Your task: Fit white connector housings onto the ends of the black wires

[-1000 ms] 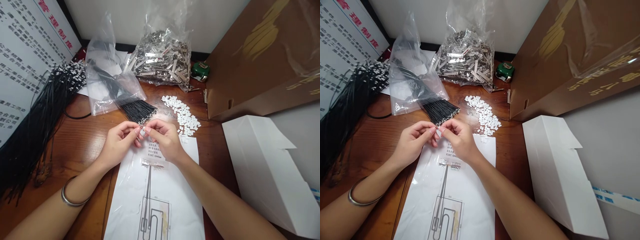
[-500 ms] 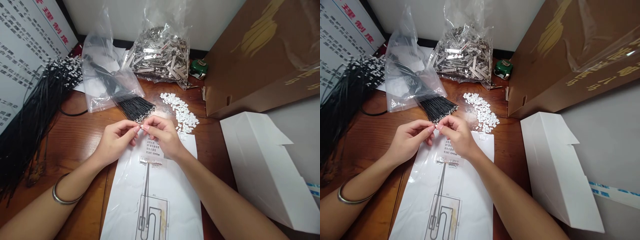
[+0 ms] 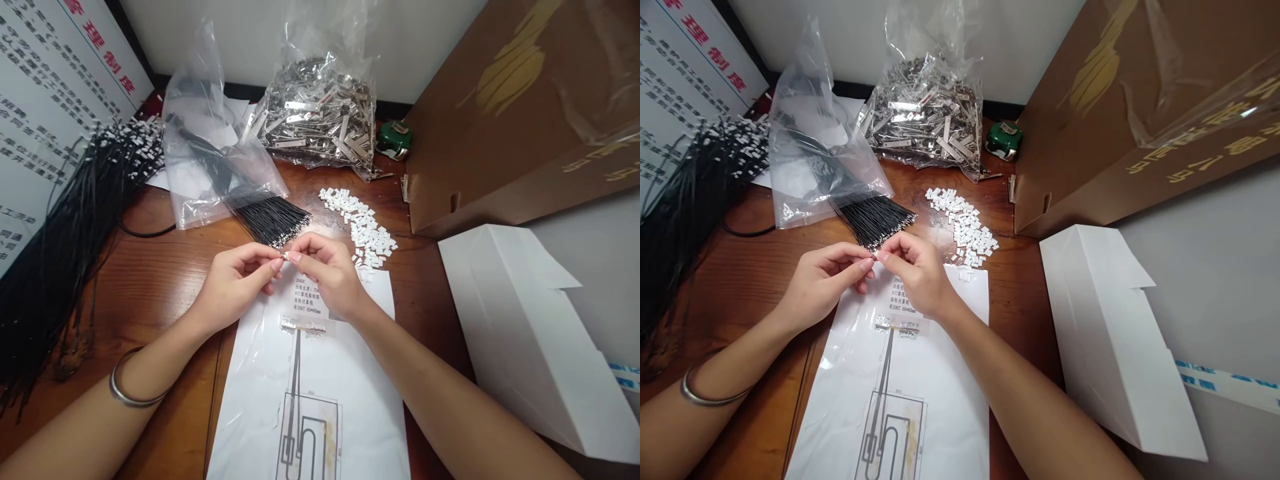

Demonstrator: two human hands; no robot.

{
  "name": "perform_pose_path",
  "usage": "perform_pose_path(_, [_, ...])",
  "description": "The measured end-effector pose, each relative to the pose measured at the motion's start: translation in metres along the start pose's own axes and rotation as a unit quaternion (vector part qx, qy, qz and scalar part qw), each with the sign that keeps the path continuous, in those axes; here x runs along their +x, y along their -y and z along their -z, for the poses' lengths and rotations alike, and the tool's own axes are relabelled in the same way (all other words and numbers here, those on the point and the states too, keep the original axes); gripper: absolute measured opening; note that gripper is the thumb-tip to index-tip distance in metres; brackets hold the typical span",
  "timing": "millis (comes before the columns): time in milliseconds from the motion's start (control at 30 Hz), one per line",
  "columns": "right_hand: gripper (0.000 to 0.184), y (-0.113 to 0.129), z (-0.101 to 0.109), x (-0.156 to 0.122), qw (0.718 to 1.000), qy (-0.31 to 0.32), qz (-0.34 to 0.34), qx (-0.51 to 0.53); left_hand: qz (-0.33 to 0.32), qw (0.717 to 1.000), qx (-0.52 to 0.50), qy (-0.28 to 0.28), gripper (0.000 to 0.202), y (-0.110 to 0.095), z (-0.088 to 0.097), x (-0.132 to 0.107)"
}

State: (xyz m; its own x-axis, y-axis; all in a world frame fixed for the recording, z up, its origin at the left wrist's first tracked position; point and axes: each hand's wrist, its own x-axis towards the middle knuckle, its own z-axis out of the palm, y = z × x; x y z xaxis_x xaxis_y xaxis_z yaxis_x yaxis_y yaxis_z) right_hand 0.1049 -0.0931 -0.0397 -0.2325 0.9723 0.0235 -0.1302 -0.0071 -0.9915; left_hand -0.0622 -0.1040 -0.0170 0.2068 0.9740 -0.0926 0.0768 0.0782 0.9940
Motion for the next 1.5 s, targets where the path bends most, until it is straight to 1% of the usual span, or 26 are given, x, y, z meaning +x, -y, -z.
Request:
perform_pose_path(133, [0.015,-0.0003,-0.0004,-0.0005,1.000,-0.006,-0.007,0.009,0.004,1.000,-0.012,0.005,0.016,0.0027,0.0024,0.0002])
perform_pose_path(300, [0.015,-0.0007,-0.0002,-0.0006,1.000,-0.015,0.000,0.004,0.007,1.000,-0.022,0.009,0.014,0.0024,0.0014,0.0000])
perform_pose_path(567, [0.014,-0.0012,-0.0008,0.0002,1.000,-0.014,0.000,0.023,0.037,0.999,-0.038,0.005,0.017,0.0007,-0.0016,-0.0009])
perform_pose_path(733, [0.014,-0.0009,-0.0005,0.0005,0.999,-0.014,-0.001,0.034,0.035,0.998,-0.044,0.021,0.016,0.0006,-0.0013,-0.0009])
perform_pose_path(833, [0.013,-0.0002,0.0003,0.0005,0.999,-0.024,0.004,0.046,0.025,0.998,-0.046,0.023,0.015,-0.0006,-0.0010,-0.0011])
perform_pose_path(1033, [0.012,0.0012,-0.0004,-0.0008,0.998,0.024,0.005,0.054,0.019,0.999,-0.044,0.025,0.016,-0.0004,-0.0002,-0.0005])
perform_pose_path(1267, [0.012,-0.0007,-0.0003,-0.0005,0.999,0.013,0.000,0.037,0.010,0.999,-0.025,0.025,0.016,0.0006,-0.0002,-0.0006])
perform_pose_path(1500, [0.013,-0.0023,-0.0006,-0.0008,0.998,0.045,0.007,0.046,-0.002,0.999,-0.023,0.032,0.014,0.0014,0.0013,-0.0021])
